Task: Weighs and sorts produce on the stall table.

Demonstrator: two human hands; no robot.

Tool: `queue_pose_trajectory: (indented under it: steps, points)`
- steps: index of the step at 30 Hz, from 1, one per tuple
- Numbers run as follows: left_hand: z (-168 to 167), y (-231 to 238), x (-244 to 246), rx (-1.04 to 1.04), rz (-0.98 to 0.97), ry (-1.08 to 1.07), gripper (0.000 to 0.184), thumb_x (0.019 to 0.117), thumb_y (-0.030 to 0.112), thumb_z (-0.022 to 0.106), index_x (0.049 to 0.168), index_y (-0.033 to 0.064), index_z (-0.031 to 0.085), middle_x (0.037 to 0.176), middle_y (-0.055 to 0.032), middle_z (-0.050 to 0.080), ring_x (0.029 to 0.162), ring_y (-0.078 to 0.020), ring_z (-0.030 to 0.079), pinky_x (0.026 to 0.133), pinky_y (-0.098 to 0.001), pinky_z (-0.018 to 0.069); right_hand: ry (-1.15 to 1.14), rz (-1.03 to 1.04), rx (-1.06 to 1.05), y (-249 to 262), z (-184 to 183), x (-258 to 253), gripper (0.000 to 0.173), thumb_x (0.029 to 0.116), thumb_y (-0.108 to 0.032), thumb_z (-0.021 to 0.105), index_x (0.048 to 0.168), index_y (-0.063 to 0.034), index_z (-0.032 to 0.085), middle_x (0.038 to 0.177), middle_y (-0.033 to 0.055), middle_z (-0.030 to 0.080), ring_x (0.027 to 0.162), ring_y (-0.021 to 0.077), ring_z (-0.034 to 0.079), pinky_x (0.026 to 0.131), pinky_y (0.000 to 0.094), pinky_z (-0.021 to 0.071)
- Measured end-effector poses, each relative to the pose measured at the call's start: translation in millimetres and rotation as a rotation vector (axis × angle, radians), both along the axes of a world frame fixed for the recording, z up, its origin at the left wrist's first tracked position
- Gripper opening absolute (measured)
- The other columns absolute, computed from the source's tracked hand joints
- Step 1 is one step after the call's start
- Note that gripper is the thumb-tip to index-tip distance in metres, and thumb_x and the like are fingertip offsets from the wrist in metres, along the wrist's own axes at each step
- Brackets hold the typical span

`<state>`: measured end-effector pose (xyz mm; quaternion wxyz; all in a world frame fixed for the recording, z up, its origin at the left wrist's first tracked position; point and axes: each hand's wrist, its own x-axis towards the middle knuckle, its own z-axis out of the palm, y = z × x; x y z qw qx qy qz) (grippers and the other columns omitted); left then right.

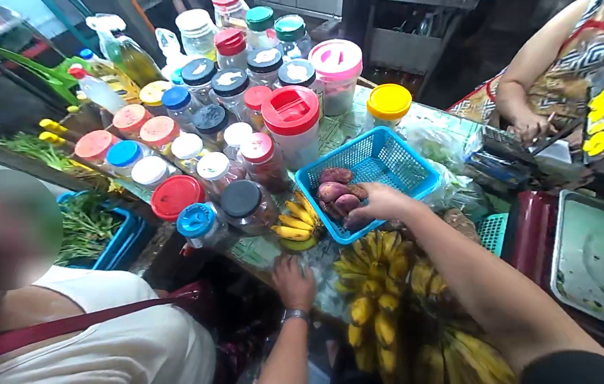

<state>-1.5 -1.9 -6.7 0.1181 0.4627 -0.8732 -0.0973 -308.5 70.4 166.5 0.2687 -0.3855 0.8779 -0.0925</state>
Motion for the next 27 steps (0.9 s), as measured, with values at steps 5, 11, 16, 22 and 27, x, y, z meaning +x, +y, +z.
queue_pose_trajectory:
  steps: [5, 11, 16, 22, 27]
  points:
    - [-1, -2, -2, -0.06, -0.013, 0.057, 0.049, 0.0947, 0.043, 0.051, 0.128, 0.013, 0.07, 0.15, -0.0169, 0.054, 0.142, -0.0392, 0.046, 0.118, -0.0611, 0.0297, -0.182, -0.02, 0.261, -28, -44, -7, 0.148, 0.062, -0.058, 0.094, 0.166, -0.0166, -0.003, 0.165, 0.0364, 0.001, 0.14, 0.0538, 0.04, 0.105, 0.0663, 0.0432]
    - [-2, 0, -1, -0.052, -0.021, 0.032, 0.049, 0.0958, 0.044, 0.049, 0.129, 0.0137, 0.07, 0.151, -0.0166, 0.052, 0.144, -0.0384, 0.044, 0.119, -0.0605, 0.0277, -0.06, -0.069, 0.208, -28, -37, 20, 0.126, 0.0624, -0.068, 0.088, 0.158, -0.0079, 0.031, 0.162, 0.0301, 0.021, 0.112, 0.0473, 0.063, 0.089, 0.0647, 0.0533]
    - [1, 0, -1, -0.049, -0.029, 0.032, 0.05, 0.096, 0.043, 0.049, 0.128, 0.0109, 0.07, 0.15, -0.0192, 0.053, 0.143, -0.0422, 0.044, 0.117, -0.0636, 0.0296, -0.037, -0.042, 0.186, -36, -40, 30, 0.127, 0.0609, -0.057, 0.094, 0.153, 0.0019, 0.029, 0.156, 0.0313, 0.027, 0.108, 0.0462, 0.065, 0.086, 0.0608, 0.0566]
    - [2, 1, -1, -0.064, -0.028, 0.014, 0.05, 0.0964, 0.043, 0.048, 0.128, 0.0111, 0.07, 0.15, -0.0183, 0.053, 0.142, -0.0405, 0.045, 0.117, -0.0611, 0.0298, -0.063, 0.024, 0.197, -33, -46, 23, 0.127, 0.0654, -0.058, 0.09, 0.16, -0.0051, 0.023, 0.149, 0.0294, 0.043, 0.113, 0.046, 0.063, 0.089, 0.0643, 0.0535]
    - [2, -2, 2, -0.067, -0.037, 0.006, 0.051, 0.0969, 0.044, 0.047, 0.13, 0.0117, 0.069, 0.152, -0.0173, 0.052, 0.143, -0.0398, 0.044, 0.118, -0.061, 0.0292, 0.1, 0.054, 0.075, -25, -17, 15, 0.104, 0.0719, -0.051, 0.085, 0.158, -0.0199, 0.035, 0.148, 0.026, 0.047, 0.107, 0.0479, 0.064, 0.082, 0.0666, 0.0541]
